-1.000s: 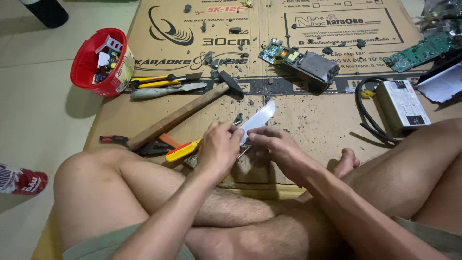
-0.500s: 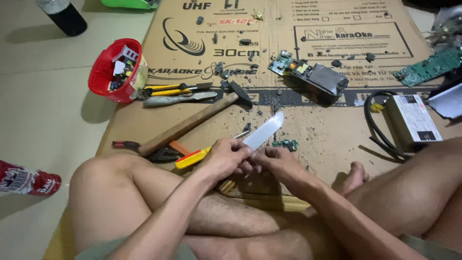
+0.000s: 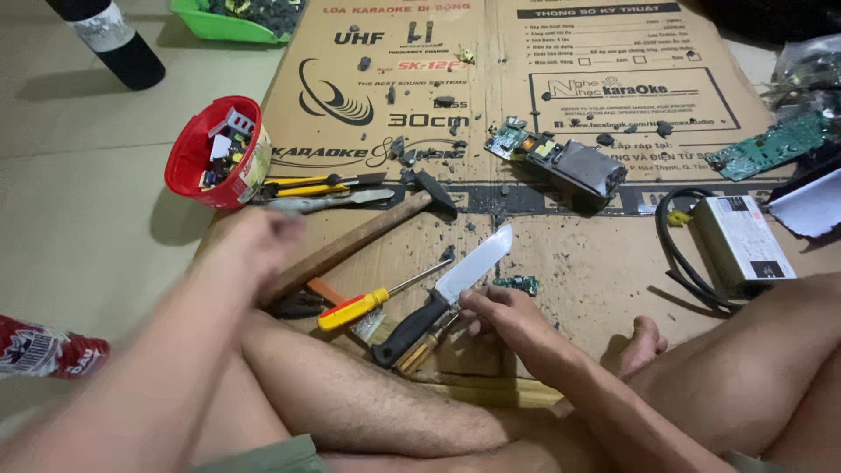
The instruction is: The person sits on the floor and uses a screwdriver to disassemble a small electronic component. They then use a knife to scrape the surface of the component and a brush to clean debris from the cardboard work surface.
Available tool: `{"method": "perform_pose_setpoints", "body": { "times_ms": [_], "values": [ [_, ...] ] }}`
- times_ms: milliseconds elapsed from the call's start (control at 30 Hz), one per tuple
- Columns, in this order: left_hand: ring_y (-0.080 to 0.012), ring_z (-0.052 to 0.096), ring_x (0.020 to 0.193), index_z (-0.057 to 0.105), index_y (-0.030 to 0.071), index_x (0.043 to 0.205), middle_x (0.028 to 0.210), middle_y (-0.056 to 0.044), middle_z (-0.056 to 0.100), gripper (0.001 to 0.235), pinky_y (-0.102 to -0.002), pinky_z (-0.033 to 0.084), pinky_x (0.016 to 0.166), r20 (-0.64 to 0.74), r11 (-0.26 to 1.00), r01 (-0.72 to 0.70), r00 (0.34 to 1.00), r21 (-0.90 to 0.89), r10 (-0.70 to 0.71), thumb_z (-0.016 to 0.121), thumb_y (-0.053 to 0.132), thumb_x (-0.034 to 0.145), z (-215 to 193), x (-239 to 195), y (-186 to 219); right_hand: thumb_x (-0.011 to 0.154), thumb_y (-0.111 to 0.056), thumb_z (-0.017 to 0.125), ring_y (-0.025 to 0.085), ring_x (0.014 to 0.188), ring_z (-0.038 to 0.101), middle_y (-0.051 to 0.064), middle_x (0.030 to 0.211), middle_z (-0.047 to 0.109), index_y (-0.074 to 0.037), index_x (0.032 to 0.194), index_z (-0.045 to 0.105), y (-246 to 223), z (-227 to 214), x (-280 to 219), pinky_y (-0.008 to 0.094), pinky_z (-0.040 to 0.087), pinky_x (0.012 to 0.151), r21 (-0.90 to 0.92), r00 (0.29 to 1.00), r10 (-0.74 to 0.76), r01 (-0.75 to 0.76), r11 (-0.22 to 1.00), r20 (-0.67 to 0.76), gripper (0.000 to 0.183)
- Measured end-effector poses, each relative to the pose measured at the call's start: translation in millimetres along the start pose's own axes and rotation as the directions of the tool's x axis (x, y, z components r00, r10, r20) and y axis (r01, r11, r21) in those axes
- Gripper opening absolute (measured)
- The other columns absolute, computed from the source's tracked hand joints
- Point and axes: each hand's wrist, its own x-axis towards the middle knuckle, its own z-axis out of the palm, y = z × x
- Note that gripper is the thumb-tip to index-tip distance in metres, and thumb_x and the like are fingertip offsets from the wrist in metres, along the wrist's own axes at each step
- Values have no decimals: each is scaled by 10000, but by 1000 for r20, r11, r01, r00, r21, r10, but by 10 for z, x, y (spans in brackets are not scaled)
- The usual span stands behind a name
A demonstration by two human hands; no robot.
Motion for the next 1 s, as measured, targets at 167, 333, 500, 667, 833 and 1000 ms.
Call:
{"method": "perform_pose_setpoints", "body": {
  "times_ms": [167,333,500,667,833,1000],
  "values": [
    [-227,754,1130,552,12,1269,1207,-146,716,283,-375,642,997,-164,935,-60,986,-348,2,499,165,1036,-205,159,533,847,-408,777,235,776,719,211,1001,743,65,1239,690,66,-14,82,324,560,634,21,1000,11,-11,1000,5,620],
    [-360,650,1157,699,4,1220,1166,-227,677,519,-470,547,983,60,804,-253,963,538,263,484,-126,765,150,-504,-121,867,-387,757,305,794,745,205,936,744,-17,1195,735,18,-46,62,416,617,655,-147,997,-8,-3,989,-72,494],
    [-222,692,1123,741,305,1158,1137,25,728,347,-401,589,880,218,384,-343,917,857,334,676,445,847,460,-556,-1029,892,-344,668,394,1083,660,163,1141,637,-130,1231,665,121,-234,159,511,550,882,-699,923,-281,18,714,-262,400],
    [-356,614,1179,656,188,1218,1153,-90,660,497,-556,497,981,495,-23,-508,828,861,263,713,457,803,751,-1076,-1172,884,-207,664,476,1122,620,192,1213,499,-94,1222,620,105,-218,102,582,555,925,-717,919,-316,56,695,-235,359],
    [-322,633,1114,673,162,1130,1048,-89,667,404,-533,504,920,544,-110,-533,815,839,198,650,484,887,720,-994,-1343,890,-57,666,544,1156,594,249,1278,415,-31,1174,598,86,-321,210,638,540,943,-641,886,-333,53,766,-324,293],
    [-311,616,1056,647,115,1111,1074,-118,573,323,-458,522,818,714,-330,-633,621,700,323,680,376,923,829,-1217,-1154,835,-11,705,562,1200,572,260,1346,390,-1,1118,637,66,-286,206,646,544,941,-665,889,-344,60,744,-304,291]
  ]
}}
